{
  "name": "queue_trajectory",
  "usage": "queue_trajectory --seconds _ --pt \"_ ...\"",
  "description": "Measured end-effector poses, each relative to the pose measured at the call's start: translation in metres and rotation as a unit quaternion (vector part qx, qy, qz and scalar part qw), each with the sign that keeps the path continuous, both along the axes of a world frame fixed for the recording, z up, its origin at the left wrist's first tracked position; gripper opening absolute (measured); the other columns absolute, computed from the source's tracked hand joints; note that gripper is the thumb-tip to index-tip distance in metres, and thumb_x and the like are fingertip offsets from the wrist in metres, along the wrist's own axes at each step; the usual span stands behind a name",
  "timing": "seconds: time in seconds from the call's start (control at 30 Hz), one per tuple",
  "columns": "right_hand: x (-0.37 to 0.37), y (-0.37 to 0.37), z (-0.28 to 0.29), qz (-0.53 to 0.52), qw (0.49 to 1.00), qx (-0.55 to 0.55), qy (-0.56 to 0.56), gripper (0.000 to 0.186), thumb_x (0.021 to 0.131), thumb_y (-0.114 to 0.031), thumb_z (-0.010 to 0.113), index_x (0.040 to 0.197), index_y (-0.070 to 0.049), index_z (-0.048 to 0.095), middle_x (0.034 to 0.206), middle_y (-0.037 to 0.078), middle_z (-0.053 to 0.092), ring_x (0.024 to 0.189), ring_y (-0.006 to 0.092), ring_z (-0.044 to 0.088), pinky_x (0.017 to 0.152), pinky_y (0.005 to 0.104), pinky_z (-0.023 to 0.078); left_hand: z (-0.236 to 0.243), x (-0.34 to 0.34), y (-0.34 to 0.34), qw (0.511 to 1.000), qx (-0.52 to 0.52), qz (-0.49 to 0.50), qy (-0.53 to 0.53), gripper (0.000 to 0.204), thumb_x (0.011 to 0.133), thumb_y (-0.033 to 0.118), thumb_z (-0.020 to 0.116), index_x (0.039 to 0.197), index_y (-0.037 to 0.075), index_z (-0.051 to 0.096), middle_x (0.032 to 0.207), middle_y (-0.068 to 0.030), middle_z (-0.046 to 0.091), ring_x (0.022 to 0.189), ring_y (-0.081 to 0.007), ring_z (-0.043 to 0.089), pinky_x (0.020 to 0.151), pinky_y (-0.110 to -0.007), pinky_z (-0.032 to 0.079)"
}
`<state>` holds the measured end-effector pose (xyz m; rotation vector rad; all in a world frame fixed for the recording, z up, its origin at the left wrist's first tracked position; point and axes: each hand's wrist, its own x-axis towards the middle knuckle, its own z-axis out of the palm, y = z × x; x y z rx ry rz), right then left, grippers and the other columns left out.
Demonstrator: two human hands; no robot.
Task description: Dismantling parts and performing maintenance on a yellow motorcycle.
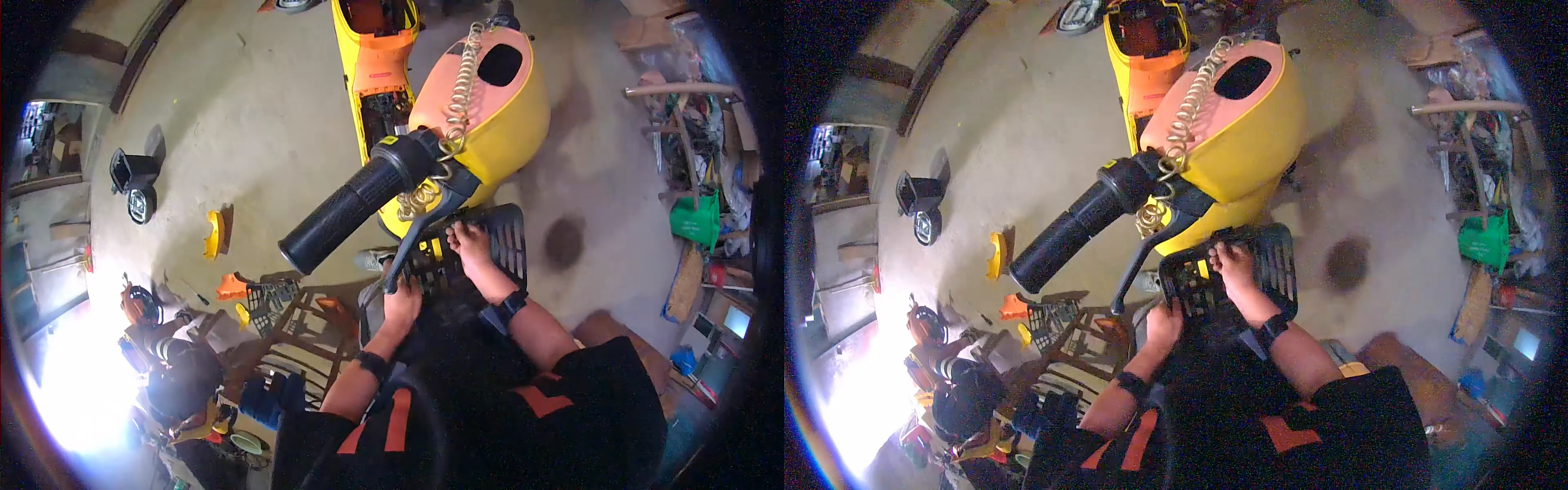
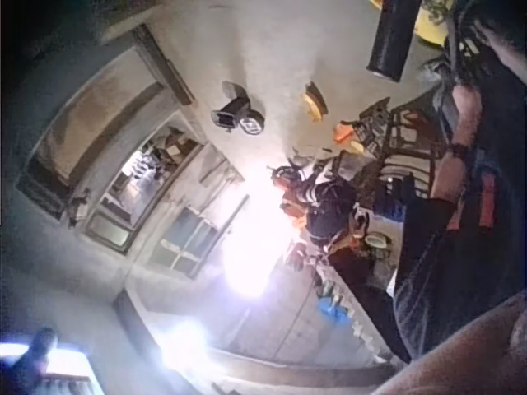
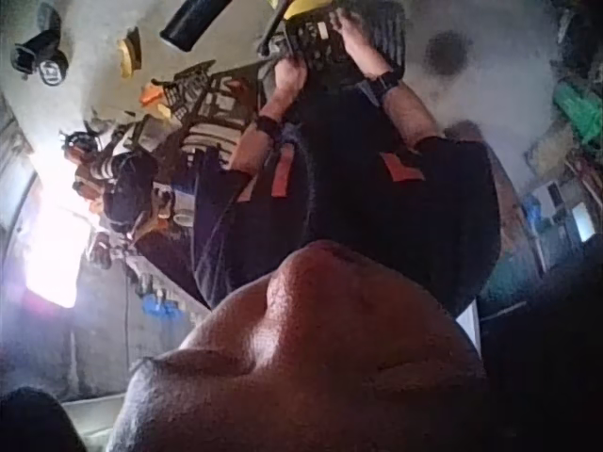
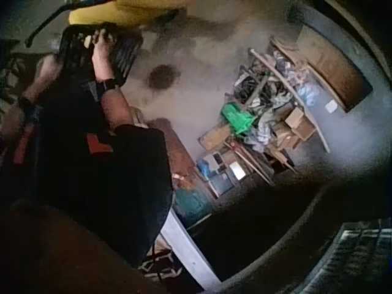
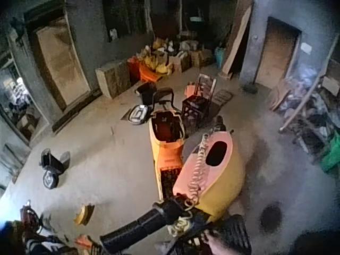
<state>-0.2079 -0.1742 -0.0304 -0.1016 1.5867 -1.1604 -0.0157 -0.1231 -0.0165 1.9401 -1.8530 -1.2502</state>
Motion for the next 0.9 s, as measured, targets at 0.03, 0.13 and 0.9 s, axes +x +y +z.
queue_trajectory --seconds 0.03,0.13,0.9 --pt "0.0 -0.001 0.0 0.012 1.0 -0.001 0.024 0.019 0.088 -0.022 0.056 0.076 -0.006 0.055 0.072 0.003 0.06 0.056 0.0081 0.051 0.05 0.0214 0.042 0.004 0.002 -0.001 1.0 0.009 -0.023 0.008 0.041 0.088 0.035 0.042 0.085 -0.003 0.059 0.076 -0.0278 0.058 0.077 -0.0439 0.057 0.069 -0.05 0.045" --pt "0.0 0.0 -0.002 0.013 1.0 -0.014 0.023 0.019 0.088 -0.019 0.055 0.078 -0.003 0.057 0.072 0.005 0.06 0.058 0.0091 0.051 0.053 0.0222 0.041 0.027 -0.003 -0.014 0.997 0.065 0.016 0.024 0.026 0.085 0.024 0.046 0.079 0.001 0.056 0.066 -0.0195 0.059 0.066 -0.0392 0.059 0.059 -0.045 0.046" --pt "-0.008 0.002 -0.028 0.019 0.988 -0.077 0.135 0.014 0.078 -0.009 0.058 0.092 -0.007 0.059 0.081 0.004 0.059 0.069 0.0139 0.055 0.063 0.027 0.044 0.052 -0.001 -0.034 0.998 0.029 -0.055 -0.011 0.037 0.084 0.027 0.046 0.108 -0.001 0.054 0.086 -0.0235 0.06 0.08 -0.0391 0.059 0.072 -0.047 0.047"
